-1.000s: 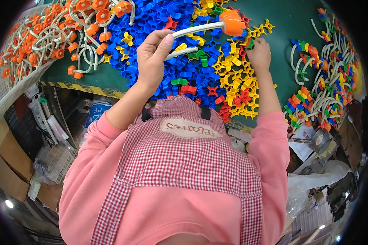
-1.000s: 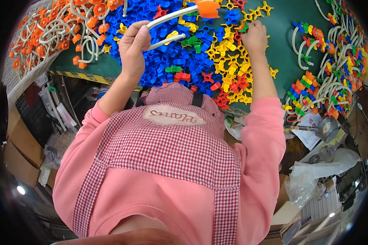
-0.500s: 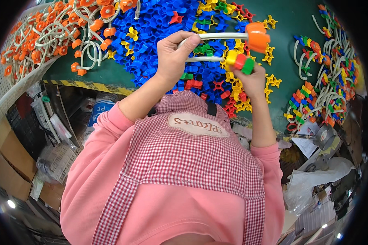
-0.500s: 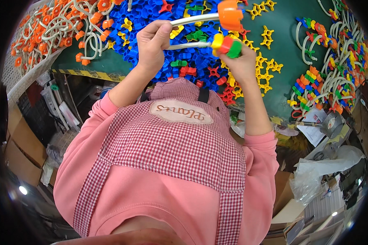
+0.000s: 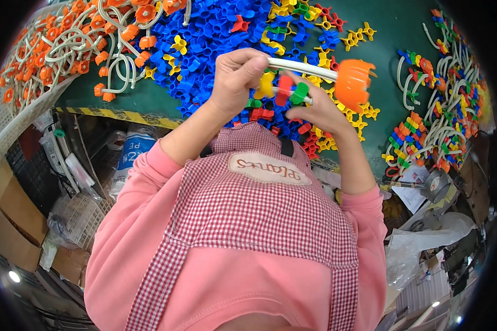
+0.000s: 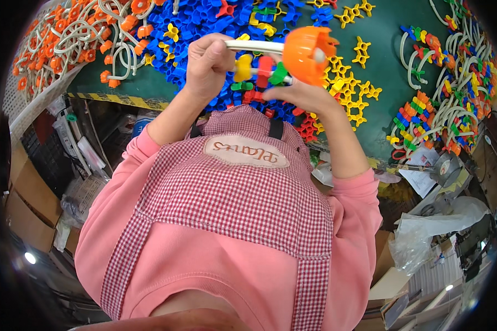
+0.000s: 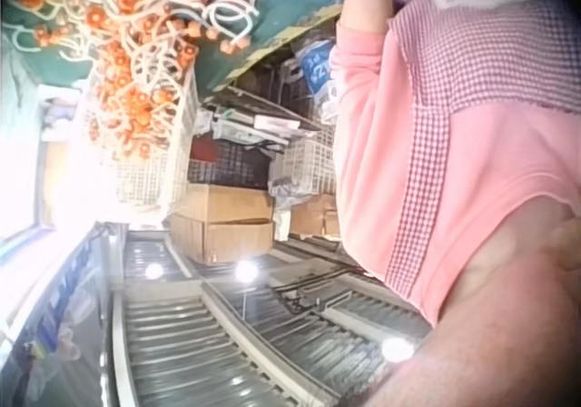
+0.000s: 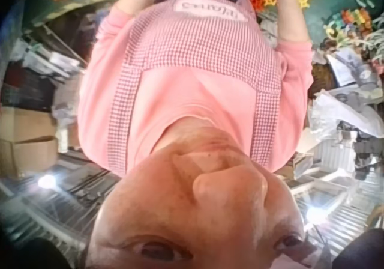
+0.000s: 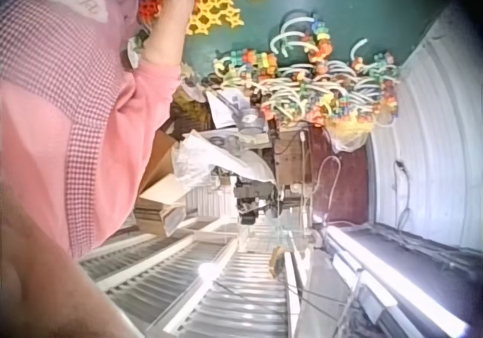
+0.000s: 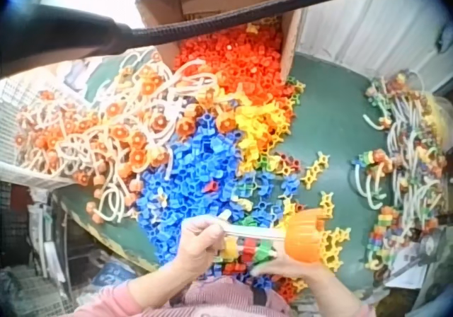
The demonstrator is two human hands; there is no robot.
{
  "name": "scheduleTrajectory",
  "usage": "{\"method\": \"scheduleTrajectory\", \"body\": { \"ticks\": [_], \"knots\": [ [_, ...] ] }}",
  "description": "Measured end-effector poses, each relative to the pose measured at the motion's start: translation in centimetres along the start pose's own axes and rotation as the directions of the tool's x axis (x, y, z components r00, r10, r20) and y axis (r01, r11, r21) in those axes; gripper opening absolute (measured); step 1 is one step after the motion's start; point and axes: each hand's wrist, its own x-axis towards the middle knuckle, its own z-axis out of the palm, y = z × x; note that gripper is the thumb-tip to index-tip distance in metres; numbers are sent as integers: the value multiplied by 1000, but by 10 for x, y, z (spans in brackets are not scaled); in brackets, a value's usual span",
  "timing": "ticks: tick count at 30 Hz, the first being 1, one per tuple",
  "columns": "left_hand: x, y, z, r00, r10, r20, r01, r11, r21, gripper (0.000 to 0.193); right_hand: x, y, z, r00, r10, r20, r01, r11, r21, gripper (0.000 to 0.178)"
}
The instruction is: The person assembles colorful plastic star-shaped pieces onto white cords using a small orange tool. They repeatedly pick up pieces from a table, attach them to the cords, and place the assembled cords aside. Later, they scoop green plastic pieces from a bag into a cardboard box and pour them onto the table.
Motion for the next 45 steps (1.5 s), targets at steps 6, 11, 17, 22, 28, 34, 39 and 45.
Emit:
{"method": "scheduleTrajectory", "body": {
  "ticks": [6,11,17,22,28,34,39,45],
  "knots": [
    [4,-5,-20,992,-93,-83,92,996,-22,30,35,80,-35,912,-104,-397,-208,717,-665,24],
    [7,-4,-18,989,-49,-143,54,998,30,30,49,79,-22,887,-7,-462,-365,603,-709,26],
    [7,-1,-15,987,-28,-156,33,999,27,28,44,90,-16,862,-160,-480,-310,584,-750,12],
    [6,7,-16,980,25,-196,-19,999,35,29,16,39,-15,865,135,-484,-81,988,130,17],
    [1,10,-8,997,-58,-60,56,998,-29,32,-3,-8,14,925,143,-352,-31,952,304,40],
    [-3,4,8,983,-179,37,181,929,-322,37,-5,-15,14,886,215,-411,16,871,491,25],
    [13,-20,11,987,-146,64,134,977,164,35,-10,27,-19,709,264,-653,144,853,502,13],
    [86,17,-57,811,516,276,-411,168,896,40,-106,194,-253,-107,577,-810,395,772,498,23]
  ]
}}
